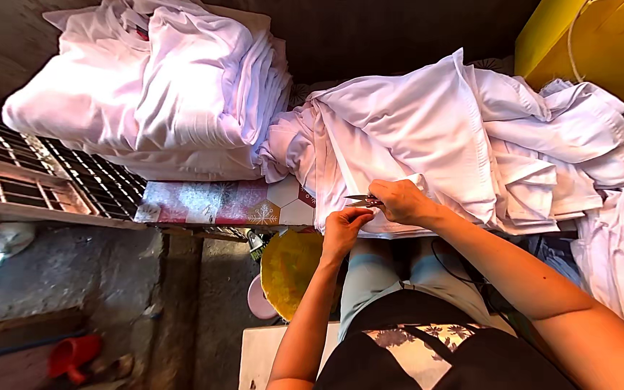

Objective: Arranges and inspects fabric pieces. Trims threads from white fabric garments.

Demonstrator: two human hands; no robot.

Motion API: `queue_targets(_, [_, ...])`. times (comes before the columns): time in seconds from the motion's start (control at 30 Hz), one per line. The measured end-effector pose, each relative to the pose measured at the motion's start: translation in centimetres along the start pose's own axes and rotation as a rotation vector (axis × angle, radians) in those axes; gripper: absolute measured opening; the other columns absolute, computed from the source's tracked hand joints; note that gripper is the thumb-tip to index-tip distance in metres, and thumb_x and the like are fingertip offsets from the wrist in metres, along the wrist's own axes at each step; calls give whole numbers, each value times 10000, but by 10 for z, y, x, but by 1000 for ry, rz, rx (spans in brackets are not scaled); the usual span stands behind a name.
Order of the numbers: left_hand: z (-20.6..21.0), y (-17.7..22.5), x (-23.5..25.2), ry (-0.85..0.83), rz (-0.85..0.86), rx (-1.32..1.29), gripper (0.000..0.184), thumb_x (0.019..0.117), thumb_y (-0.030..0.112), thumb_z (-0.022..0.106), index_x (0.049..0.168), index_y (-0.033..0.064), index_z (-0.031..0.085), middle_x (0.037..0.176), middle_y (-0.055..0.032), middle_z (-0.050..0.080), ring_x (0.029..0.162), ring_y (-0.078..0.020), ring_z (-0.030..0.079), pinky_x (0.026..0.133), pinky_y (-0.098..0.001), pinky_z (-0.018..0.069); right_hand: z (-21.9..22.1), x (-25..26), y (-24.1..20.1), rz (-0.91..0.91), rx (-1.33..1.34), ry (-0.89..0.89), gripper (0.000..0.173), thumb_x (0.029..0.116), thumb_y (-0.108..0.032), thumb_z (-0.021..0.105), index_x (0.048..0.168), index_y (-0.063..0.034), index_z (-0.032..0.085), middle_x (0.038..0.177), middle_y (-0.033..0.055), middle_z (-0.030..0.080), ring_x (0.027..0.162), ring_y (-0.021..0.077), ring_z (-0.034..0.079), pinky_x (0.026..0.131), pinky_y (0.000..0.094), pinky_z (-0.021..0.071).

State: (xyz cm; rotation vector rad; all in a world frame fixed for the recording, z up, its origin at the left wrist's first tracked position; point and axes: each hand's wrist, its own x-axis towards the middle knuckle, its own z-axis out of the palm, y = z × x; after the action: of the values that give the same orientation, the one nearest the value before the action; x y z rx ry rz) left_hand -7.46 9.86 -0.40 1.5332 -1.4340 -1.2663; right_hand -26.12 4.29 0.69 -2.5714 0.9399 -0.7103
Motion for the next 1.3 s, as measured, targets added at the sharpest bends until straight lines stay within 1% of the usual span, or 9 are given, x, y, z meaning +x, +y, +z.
queue_targets(0.2, [9,-13,5,96,-30,-81,90,987,74,659,969,4,713,816,-12,696,727,-39,629,734,-249,538,11,14,19,403,200,-20,202,1022,-149,623,1014,45,678,940,208,677,877,382,690,757,575,550])
queue_targets(0.37, [6,-18,5,150,-92,-232,105,1020,74,607,966,3,661,774,-3,670,705,-44,637,721,-239,555,0,-16,7,482,335,167,298,995,-311,662,918,-24,685,745,71,593,641,184,564,592,388,484])
queue_targets(0.5, [3,-15,3,137,-38,-112,112,1025,97,603,957,23,651,720,29,618,631,-11,553,640,-198,475,8,-48,-15,480,239,1,513,1007,-481,567,817,-11,641,689,95,567,634,253,583,574,466,450])
queue_targets(0.6, [1,-17,2,114,-15,-71,104,1014,97,623,945,22,646,711,32,613,621,-7,547,635,-195,473,22,-57,-19,516,250,70,537,944,-503,672,875,29,671,741,130,613,667,271,606,608,469,479])
queue_targets(0.77, [4,-16,0,118,-55,-157,104,1022,49,583,942,19,641,721,36,626,632,-5,561,643,-185,481,44,-37,-11,317,379,223,260,877,-223,799,989,8,761,890,126,686,777,239,676,689,438,568])
queue_targets(0.93, [7,-14,3,150,-165,-304,117,1030,68,581,925,25,612,725,13,641,671,-44,619,684,-233,538,55,-26,-9,44,157,243,116,829,-67,710,765,16,661,763,136,628,567,251,617,444,399,469])
queue_targets(1.1, [10,-28,-5,14,53,-180,297,993,54,599,1264,-45,528,995,-76,705,895,-103,679,861,-315,561,39,-22,-4,288,301,-6,108,903,-14,666,867,80,626,838,186,598,724,324,630,620,484,523])
queue_targets(1.17, [18,-36,-7,97,154,-129,316,943,26,651,1211,-64,511,966,-111,692,874,-139,690,835,-335,578,35,-19,-1,346,350,-73,131,944,-43,655,889,70,619,846,176,589,752,312,615,663,483,513])
queue_targets(1.3, [18,-31,-7,195,52,-244,90,971,-11,613,1043,10,563,792,2,663,706,-38,617,707,-239,523,31,-16,4,361,364,-92,183,984,-83,646,884,68,621,822,162,573,735,295,599,665,464,504])
